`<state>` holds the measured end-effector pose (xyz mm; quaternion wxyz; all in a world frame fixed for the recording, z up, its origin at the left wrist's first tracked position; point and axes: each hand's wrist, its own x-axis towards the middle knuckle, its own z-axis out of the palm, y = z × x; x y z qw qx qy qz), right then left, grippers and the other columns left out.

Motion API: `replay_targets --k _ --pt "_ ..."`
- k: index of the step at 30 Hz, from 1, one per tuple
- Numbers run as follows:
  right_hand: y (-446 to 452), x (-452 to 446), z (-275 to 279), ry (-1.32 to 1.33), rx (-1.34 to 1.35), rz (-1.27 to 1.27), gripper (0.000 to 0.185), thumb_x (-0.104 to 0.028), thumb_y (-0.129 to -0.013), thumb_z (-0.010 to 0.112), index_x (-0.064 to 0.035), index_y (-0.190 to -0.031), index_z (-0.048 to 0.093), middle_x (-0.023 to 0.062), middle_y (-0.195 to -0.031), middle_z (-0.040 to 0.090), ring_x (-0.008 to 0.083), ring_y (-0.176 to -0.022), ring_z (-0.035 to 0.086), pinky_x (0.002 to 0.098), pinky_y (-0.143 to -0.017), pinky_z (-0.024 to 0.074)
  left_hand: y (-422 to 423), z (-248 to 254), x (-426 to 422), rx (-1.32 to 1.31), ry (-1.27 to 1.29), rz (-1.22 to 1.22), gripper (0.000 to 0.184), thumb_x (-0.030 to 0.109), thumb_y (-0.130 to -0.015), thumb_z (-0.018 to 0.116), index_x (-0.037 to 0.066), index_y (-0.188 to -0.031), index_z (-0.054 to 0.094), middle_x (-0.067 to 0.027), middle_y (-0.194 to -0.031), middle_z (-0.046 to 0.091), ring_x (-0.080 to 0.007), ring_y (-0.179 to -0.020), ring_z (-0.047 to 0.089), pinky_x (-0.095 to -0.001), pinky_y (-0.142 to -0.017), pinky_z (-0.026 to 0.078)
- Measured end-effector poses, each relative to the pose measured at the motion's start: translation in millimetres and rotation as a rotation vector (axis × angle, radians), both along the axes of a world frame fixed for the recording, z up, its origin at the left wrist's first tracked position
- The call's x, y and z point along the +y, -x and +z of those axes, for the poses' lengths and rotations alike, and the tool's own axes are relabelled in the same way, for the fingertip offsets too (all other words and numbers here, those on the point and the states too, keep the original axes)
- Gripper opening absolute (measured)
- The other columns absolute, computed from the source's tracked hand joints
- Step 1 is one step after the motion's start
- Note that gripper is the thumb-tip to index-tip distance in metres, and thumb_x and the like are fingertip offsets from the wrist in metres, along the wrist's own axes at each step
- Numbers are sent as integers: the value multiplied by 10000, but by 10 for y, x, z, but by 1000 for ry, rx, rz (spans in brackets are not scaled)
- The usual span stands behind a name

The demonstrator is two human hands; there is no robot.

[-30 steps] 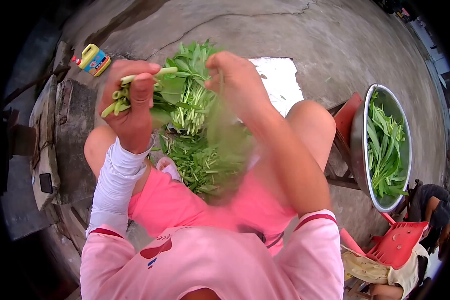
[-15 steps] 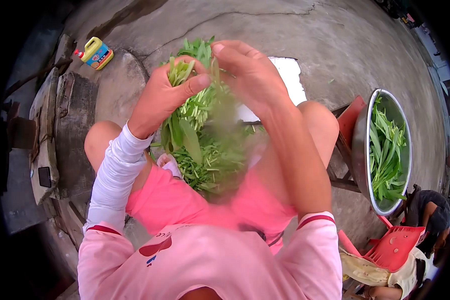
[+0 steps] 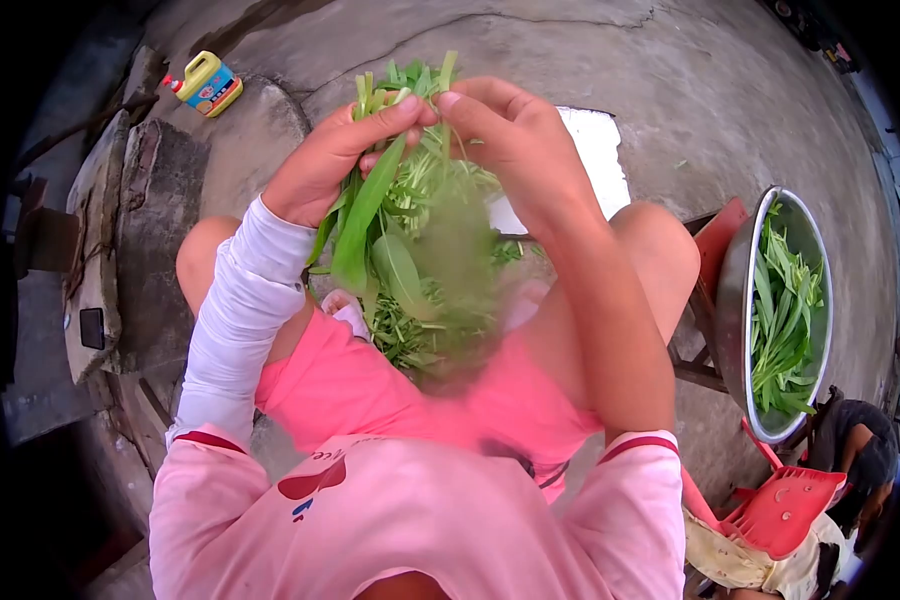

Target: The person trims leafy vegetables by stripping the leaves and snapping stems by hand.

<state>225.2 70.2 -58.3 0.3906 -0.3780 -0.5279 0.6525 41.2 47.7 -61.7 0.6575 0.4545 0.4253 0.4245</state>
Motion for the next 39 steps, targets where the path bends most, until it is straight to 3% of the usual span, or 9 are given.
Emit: replay_targets --k 4,7,11,22,25,29,34,37,39 --pt "12 3 29 23 6 10 251 -209 -888 580 -3 -1032 578 65 -913 637 151 -834 608 278 -787 478 35 37 -2 68 -55 -52 285 329 -904 553 59 -982 599 61 -788 526 -2 -531 323 -158 -483 273" --pt "-11 40 -24 55 107 24 254 -209 -893 568 3 -1034 574 65 -907 638 155 -834 610 280 -791 477 57 62 -24 -65 7 -187 260 313 -904 553 64 -968 584 70 -737 494 -5 -535 324 -167 -481 262" --pt "-66 37 56 111 234 29 247 -207 -883 557 -11 -1030 584 26 -898 596 110 -849 533 280 -821 414 70 60 -26 81 -61 -282 273 314 -877 583 61 -977 563 73 -630 413 -15 -498 305 -178 -471 240" --pt "-263 185 43 186 464 -37 245 -160 -906 504 2 -1080 562 33 -879 587 135 -860 523 316 -823 413 92 162 -67 312 -235 -96 244 284 -850 627 52 -926 625 58 -694 525 -6 -513 346 -176 -453 266" --pt "-246 165 45 204 505 20 256 -163 -909 494 -1 -1100 546 47 -907 591 146 -887 524 332 -841 403 94 119 -58 355 -345 15 254 283 -860 618 43 -944 625 55 -747 548 -3 -554 374 -170 -493 300" --pt "-203 158 9 206 491 49 260 -164 -908 491 -2 -1105 541 52 -918 594 154 -896 524 333 -855 395 -115 -19 -136 268 -389 -102 337 306 -828 663 37 -1021 597 51 -776 537 -2 -656 424 -177 -600 356" --pt "-270 212 -22 202 535 106 272 -167 -918 484 10 -1121 521 55 -927 573 143 -831 526 298 -778 437 -63 66 -104 223 -167 -131 348 292 -814 676 72 -1062 574 61 -744 522 -3 -562 365 -167 -488 287" --pt "-285 223 -9 203 553 92 280 -168 -929 475 26 -1129 502 60 -921 557 139 -796 519 281 -727 446 -13 155 -112 227 -201 -82 330 270 -817 671 74 -1062 569 62 -734 513 -4 -559 354 -171 -492 284" --pt "-267 197 -1 203 524 33 275 -159 -930 473 31 -1126 502 65 -920 554 136 -779 517 277 -711 445 1 110 -104 326 -396 -91 321 262 -825 661 73 -1064 563 51 -737 508 -8 -566 356 -173 -497 286"
